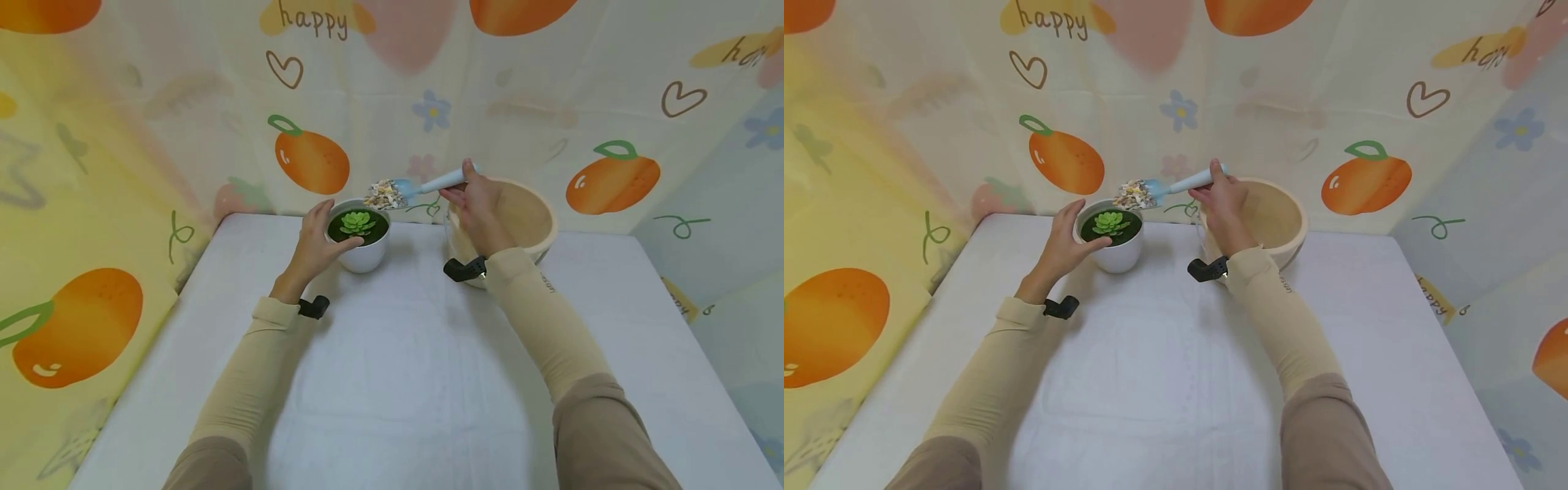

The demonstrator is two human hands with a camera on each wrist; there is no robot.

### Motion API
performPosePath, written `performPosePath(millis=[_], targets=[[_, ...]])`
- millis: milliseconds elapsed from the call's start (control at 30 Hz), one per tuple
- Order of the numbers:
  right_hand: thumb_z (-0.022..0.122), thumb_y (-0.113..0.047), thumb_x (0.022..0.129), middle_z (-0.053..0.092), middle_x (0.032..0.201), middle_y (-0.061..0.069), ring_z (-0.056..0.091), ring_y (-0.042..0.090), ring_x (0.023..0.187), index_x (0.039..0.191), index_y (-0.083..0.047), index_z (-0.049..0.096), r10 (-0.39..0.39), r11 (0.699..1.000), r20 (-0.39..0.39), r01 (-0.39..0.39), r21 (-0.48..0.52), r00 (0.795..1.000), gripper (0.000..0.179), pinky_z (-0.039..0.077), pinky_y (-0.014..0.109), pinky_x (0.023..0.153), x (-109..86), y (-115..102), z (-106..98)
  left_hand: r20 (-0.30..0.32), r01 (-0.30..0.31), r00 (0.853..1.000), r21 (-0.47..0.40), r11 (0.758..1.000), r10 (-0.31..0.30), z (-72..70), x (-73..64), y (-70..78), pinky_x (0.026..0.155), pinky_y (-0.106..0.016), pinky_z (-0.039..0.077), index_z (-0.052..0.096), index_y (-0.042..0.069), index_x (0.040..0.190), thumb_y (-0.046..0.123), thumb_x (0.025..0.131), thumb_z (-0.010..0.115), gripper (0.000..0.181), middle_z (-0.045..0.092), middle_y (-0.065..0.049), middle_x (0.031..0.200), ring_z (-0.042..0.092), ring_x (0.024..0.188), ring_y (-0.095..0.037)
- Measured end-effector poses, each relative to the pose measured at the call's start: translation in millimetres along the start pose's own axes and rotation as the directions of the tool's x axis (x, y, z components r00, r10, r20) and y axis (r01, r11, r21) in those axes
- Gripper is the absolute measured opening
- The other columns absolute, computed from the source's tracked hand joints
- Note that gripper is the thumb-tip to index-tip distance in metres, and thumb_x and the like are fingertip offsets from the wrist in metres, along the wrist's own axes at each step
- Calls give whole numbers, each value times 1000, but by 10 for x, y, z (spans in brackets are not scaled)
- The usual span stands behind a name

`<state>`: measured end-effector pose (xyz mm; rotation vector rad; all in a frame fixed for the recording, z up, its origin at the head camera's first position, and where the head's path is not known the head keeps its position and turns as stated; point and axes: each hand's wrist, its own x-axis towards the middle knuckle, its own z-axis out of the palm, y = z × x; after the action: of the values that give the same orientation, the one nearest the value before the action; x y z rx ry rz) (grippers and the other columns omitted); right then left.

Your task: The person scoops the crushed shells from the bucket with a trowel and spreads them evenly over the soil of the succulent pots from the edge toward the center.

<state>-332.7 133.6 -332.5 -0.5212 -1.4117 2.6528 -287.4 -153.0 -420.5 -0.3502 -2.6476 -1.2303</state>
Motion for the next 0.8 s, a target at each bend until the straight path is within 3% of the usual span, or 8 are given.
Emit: performPosePath(millis=[100,200,467,800], targets=[[56,-27,98,63,83,14,68,30,89,131,5,52,6,1000,7,-6,1,1000,47,58,38,77,-7,54,47,14,31,999,-12,999,-31,-14,3,-61,116,-61,23,25,8,154,58,74,77,108,22,-14,160,21,146,-34],[57,-28,97,63,83,14,68,31,92,127,4,54,10,1000,3,-10,-3,1000,44,58,39,81,-10,101,94,32,63,998,-25,998,-62,-23,10,-106,117,-60,22,19,9,155,63,72,77,115,19,-14,161,19,147,-34],[59,-25,97,64,75,13,69,24,70,103,1,60,-14,1000,-14,14,-14,1000,27,60,35,68,-5,206,214,84,157,985,-56,986,-152,-28,21,-161,118,-59,20,14,12,157,55,72,80,116,16,-12,163,17,150,-33],[59,-26,97,64,76,13,69,23,71,106,1,60,14,998,-9,-15,-56,1000,28,60,36,71,-38,351,332,113,162,982,-122,979,-148,10,53,-295,120,-54,17,9,6,157,46,74,83,118,21,-17,161,20,149,-32]])
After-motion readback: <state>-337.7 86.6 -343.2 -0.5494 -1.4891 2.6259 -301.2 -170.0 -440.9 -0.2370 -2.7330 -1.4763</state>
